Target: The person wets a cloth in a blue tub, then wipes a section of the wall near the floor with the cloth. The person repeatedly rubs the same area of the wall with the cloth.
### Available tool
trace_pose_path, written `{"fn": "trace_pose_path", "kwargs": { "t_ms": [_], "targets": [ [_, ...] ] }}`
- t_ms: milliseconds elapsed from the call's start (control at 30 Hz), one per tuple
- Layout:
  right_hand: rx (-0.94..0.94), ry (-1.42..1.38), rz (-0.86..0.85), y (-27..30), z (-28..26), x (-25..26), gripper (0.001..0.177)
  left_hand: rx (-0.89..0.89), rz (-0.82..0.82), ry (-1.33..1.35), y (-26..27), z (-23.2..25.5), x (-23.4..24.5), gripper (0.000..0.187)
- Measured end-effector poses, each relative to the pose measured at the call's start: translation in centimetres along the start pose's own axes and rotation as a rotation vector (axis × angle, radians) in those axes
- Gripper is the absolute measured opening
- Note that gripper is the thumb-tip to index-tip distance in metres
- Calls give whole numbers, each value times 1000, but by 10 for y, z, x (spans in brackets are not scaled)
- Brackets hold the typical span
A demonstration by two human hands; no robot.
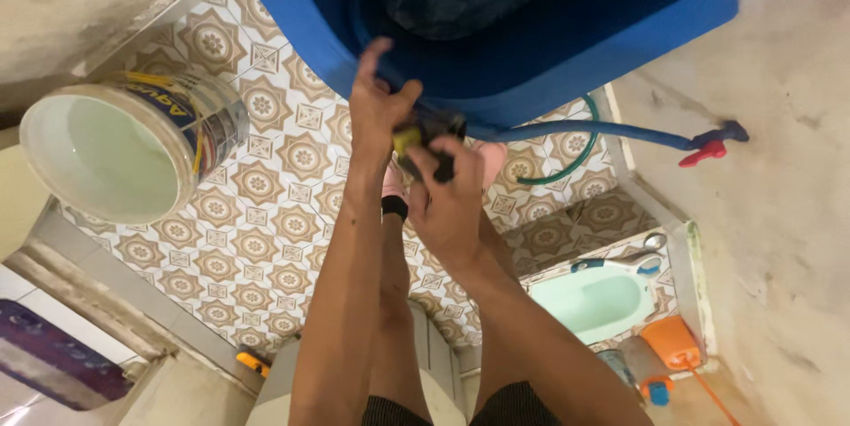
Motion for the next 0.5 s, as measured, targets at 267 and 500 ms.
{"fn": "trace_pose_path", "kwargs": {
  "t_ms": [267, 500],
  "targets": [
    [168, 223, -38, 6, 16, -48, 50, 121, -184, 30, -11, 31, -19, 22],
    [221, 287, -120, -17, 60, -97, 32, 101, -160, 176, -16, 66, -28, 18]
  ]
}}
Point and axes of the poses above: each hand's wrist, its own y-axis away from the middle knuckle, its own x-axis out of the back of the hand, z = x × y, the point moved 10 cm from there along -y, towards the middle knuckle, and after that the axes turned 8 degrees about -y, right-handed, at the moved point
